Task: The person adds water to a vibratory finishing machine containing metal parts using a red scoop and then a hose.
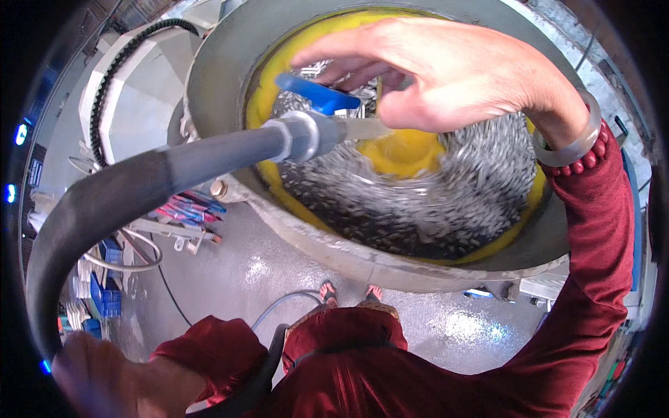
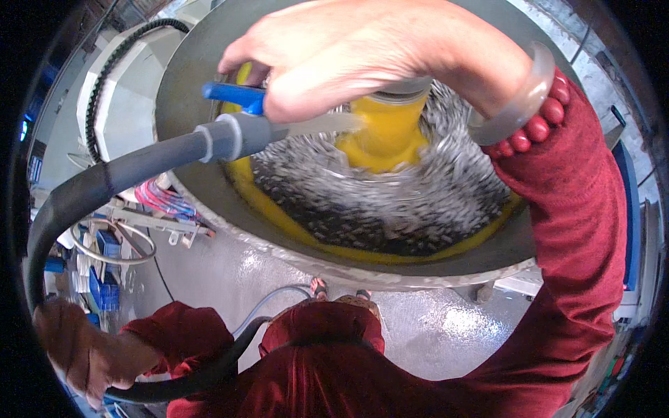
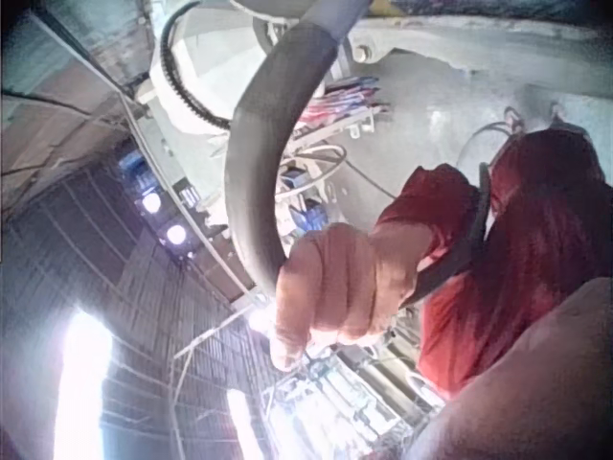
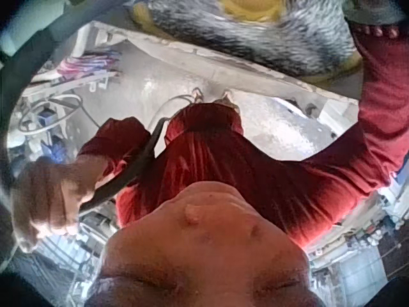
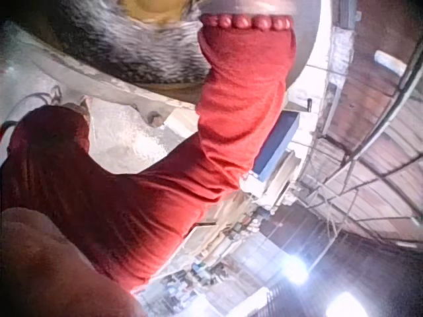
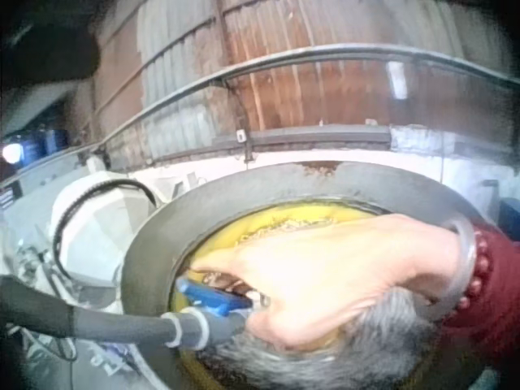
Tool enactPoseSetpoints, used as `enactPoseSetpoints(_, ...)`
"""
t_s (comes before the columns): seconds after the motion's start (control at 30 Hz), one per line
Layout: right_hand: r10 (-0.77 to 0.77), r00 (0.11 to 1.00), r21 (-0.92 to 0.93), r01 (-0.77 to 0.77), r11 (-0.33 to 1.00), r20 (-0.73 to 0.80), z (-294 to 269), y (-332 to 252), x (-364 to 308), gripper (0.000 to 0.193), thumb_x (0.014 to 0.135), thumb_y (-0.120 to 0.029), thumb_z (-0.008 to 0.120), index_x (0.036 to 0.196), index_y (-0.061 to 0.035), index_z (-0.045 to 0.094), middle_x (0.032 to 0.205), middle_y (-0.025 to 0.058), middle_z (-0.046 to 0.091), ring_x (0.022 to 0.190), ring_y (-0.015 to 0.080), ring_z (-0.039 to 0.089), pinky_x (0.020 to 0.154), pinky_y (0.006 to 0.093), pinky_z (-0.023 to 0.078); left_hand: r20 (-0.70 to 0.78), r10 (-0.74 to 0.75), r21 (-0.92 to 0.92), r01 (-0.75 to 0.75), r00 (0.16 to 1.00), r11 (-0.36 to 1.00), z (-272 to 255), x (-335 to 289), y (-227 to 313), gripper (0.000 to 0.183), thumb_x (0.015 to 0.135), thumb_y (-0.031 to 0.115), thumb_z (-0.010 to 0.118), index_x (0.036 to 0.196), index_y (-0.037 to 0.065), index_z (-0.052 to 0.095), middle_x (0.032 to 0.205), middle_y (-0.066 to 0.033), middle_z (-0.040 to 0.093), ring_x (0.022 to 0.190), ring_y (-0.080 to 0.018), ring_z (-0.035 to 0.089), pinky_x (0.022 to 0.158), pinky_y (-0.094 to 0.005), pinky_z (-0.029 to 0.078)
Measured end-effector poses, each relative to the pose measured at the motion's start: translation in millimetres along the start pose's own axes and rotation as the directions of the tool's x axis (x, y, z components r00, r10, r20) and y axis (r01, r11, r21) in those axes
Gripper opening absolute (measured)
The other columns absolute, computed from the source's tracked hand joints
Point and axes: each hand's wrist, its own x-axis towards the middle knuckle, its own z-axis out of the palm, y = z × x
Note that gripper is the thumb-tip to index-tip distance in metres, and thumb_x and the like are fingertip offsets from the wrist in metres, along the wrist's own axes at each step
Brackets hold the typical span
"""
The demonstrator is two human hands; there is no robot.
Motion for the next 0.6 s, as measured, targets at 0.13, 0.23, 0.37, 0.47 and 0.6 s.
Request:
enactPoseSetpoints(0.13,0.021,0.997,0.029,-0.023,0.999,0.08,12,1,16,0.077,0.055,0.003,0.04,0.131,-0.0037,0.033,0.117,0.021,0.051,0.108,0.0286,0.052,0.092,0.0369,0.042,0.016,-0.007,0.159,0.004,1.0,0.987,3,10,11,0.026,0.089,0.009,0.033,0.065,-0.001,0.04,0.04,-0.0067,0.039,0.027,-0.0125,0.041,0.027,-0.0294,0.043)
enactPoseSetpoints(0.23,0.072,0.99,0.03,-0.076,0.997,0.117,14,-5,19,0.081,0.054,0.003,0.039,0.134,-0.0065,0.03,0.12,0.0212,0.049,0.106,0.0295,0.053,0.092,0.0371,0.042,-0.07,-0.046,0.168,0.057,0.997,0.984,10,11,16,0.021,0.087,0.007,0.036,0.067,0.0,0.04,0.041,-0.0061,0.037,0.028,-0.0116,0.039,0.028,-0.0281,0.04)
enactPoseSetpoints(0.37,0.008,0.995,-0.078,-0.016,0.997,-0.101,23,6,24,0.079,0.057,0.003,0.042,0.134,-0.0079,0.03,0.12,0.019,0.049,0.109,0.0298,0.051,0.095,0.0365,0.039,-0.099,-0.06,0.294,0.087,0.993,0.952,12,13,19,0.013,0.085,0.007,0.04,0.075,-0.002,0.04,0.042,-0.0058,0.038,0.028,-0.0113,0.038,0.029,-0.0281,0.038)
enactPoseSetpoints(0.47,-0.003,0.975,-0.059,-0.011,0.998,-0.222,27,15,29,0.075,0.059,0.001,0.044,0.133,-0.0078,0.031,0.121,0.0179,0.049,0.112,0.0285,0.049,0.098,0.0358,0.036,-0.101,-0.074,0.357,0.106,0.992,0.928,11,12,14,0.01,0.084,0.007,0.043,0.081,-0.003,0.04,0.043,-0.0057,0.04,0.028,-0.0117,0.039,0.029,-0.0283,0.039)
enactPoseSetpoints(0.6,-0.117,0.955,-0.121,0.087,0.989,-0.272,31,17,32,0.075,0.06,-0.001,0.045,0.133,-0.0077,0.031,0.126,0.0162,0.045,0.117,0.0268,0.044,0.101,0.0352,0.032,0.039,-0.134,0.358,0.112,0.99,0.927,0,16,3,0.012,0.083,0.006,0.046,0.086,-0.003,0.04,0.044,-0.0052,0.043,0.029,-0.0122,0.042,0.03,-0.0284,0.04)
